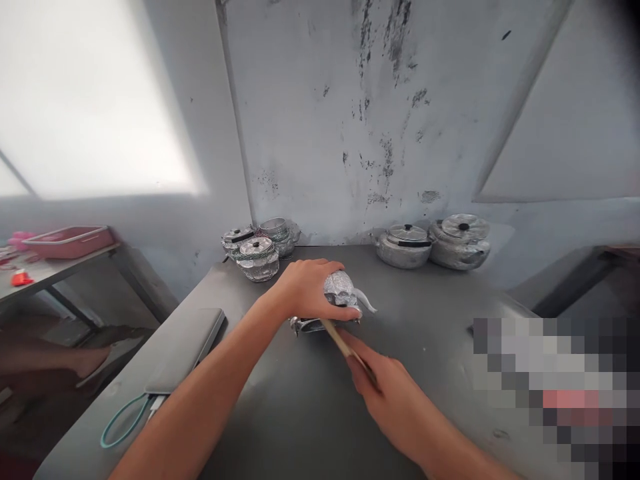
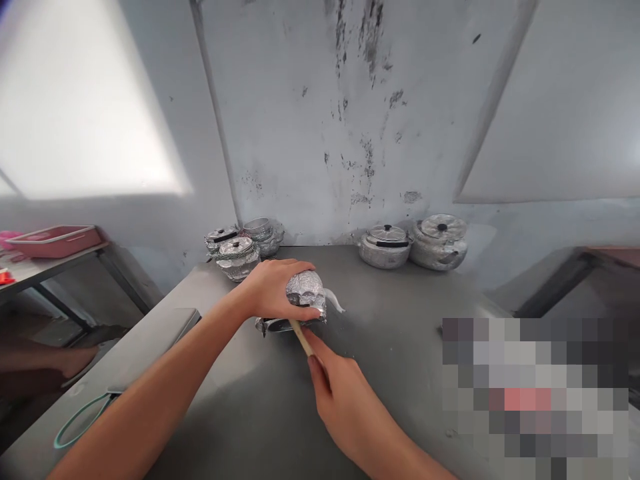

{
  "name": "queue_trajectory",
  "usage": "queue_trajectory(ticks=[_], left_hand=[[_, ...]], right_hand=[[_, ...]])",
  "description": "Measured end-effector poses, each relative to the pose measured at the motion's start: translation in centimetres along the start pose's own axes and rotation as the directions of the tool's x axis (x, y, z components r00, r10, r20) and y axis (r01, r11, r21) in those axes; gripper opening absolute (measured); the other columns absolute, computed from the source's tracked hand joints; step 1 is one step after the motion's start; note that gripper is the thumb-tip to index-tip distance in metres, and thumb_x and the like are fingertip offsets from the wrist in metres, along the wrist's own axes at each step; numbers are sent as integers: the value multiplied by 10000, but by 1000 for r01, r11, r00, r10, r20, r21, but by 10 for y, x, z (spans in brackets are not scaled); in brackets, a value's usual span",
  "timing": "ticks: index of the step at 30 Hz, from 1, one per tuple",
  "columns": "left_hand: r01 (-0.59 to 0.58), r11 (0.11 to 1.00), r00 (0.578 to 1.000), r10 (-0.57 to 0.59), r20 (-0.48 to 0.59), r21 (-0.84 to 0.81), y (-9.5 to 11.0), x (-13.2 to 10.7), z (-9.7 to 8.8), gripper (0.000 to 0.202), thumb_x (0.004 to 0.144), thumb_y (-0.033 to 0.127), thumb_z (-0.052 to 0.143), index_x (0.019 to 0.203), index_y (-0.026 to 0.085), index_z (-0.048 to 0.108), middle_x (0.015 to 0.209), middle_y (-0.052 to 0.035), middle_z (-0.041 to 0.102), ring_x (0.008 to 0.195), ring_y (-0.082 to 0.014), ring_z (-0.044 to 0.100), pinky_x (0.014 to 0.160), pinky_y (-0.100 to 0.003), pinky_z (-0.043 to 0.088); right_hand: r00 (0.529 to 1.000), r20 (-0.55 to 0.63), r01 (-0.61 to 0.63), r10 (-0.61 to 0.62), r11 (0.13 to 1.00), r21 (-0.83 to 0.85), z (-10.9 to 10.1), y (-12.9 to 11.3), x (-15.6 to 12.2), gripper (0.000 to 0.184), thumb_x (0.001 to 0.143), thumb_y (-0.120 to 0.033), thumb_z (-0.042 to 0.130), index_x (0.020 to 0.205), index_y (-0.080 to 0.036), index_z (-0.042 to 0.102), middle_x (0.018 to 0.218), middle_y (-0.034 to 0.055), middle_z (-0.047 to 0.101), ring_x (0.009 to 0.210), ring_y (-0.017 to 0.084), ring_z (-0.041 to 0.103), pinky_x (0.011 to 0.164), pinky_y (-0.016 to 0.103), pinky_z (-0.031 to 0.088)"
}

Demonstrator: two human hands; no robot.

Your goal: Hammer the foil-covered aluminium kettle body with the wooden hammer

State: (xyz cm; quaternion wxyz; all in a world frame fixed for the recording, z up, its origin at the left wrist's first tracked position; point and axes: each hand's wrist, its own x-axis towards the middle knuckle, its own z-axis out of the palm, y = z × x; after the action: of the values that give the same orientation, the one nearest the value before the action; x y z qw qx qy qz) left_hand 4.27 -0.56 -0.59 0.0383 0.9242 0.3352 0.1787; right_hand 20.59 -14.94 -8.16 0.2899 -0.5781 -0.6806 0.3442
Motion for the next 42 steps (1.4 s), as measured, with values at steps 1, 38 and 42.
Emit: queue_trajectory(ticks=[1, 38, 42], left_hand=[[2, 1000, 1000, -2, -1, -2, 0, 0, 0, 873, 701, 821, 607, 1375, 267, 571, 1262, -59, 687, 1096, -327, 666, 934, -412, 504], [4, 1000, 1000, -5, -16, -12, -2, 0, -1, 874, 704, 825, 599, 1369, 258, 575, 1232, -64, 699, 1081, -328, 671, 921, -421, 509], [-3, 1000, 1000, 3, -22, -8, -3, 0, 0, 870, 706, 832, 590, 1361, 261, 579, 1224, -62, 704, 1068, -324, 677, 912, -422, 510]], right_hand=[[1000, -18, -5, 5, 1000, 6, -1, 0, 0, 515, 1045, -402, 304, 1530, -260, 405, 674, -69, 354, 580, 131, 296, 557, 252, 284], [999, -51, -13, 14, 1000, 7, 2, 3, 1, 547, 1035, -445, 310, 1549, -277, 390, 658, -68, 316, 555, 136, 286, 534, 246, 279], [999, -33, -35, 36, 999, 23, 2, 4, 1, 544, 1036, -441, 310, 1549, -279, 393, 662, -66, 327, 571, 140, 289, 547, 250, 285]])
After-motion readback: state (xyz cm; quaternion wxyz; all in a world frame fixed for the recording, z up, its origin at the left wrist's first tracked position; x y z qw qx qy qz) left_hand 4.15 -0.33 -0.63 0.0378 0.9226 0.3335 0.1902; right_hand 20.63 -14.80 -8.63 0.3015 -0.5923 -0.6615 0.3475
